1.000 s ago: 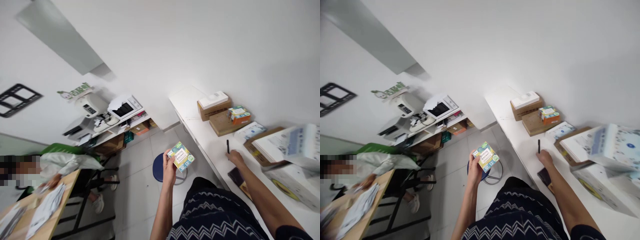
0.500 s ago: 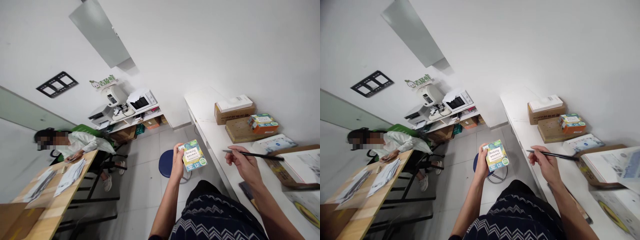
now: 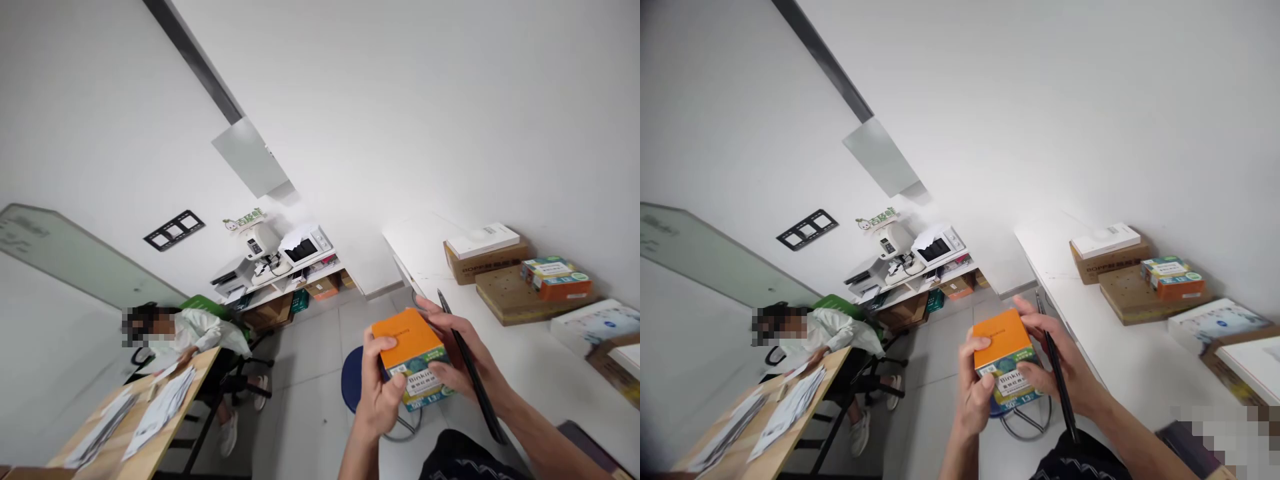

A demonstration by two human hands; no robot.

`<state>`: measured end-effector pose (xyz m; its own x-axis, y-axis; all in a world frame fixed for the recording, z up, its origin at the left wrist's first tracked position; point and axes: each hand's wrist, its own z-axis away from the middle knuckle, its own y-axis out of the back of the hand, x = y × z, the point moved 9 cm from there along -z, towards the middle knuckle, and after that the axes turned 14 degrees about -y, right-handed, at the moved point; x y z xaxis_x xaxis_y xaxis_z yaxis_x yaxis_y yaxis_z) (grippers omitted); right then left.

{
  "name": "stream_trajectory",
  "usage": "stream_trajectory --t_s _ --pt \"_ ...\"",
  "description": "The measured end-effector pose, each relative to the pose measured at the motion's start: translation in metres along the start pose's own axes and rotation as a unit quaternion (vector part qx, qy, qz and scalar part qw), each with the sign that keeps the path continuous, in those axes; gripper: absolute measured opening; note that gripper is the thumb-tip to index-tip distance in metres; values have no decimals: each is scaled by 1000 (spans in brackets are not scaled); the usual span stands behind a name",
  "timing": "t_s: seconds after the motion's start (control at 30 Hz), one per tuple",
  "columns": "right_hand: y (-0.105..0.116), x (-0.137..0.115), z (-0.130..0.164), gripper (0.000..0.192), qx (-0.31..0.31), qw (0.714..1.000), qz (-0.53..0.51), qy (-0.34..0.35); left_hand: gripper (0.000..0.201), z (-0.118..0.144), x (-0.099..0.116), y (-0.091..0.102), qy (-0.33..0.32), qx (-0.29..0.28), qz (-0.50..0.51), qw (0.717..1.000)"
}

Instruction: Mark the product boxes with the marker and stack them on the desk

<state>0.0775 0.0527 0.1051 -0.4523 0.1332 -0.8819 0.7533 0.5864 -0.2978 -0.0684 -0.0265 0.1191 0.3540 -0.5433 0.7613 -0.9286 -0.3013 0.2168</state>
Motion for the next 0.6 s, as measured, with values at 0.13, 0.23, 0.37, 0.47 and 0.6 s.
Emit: stream_trajectory --t_s 0.13,0.23,0.37,0.47,0.6 --pt "-1 -7 6 39 1 997 75 14 42 8 -2 -6 -1 22 51 998" --pt "2 -17 9 39 7 992 114 56 42 10 -4 -9 1 22 85 996" --pt "-3 -35 13 41 -1 982 159 106 35 10 -1 -11 -12 1 91 996" --pt "-11 -50 13 37 -11 971 196 134 38 11 0 -11 -14 7 93 996" --pt "-21 -64 13 32 -30 958 224 176 42 12 6 -9 -20 43 112 993"
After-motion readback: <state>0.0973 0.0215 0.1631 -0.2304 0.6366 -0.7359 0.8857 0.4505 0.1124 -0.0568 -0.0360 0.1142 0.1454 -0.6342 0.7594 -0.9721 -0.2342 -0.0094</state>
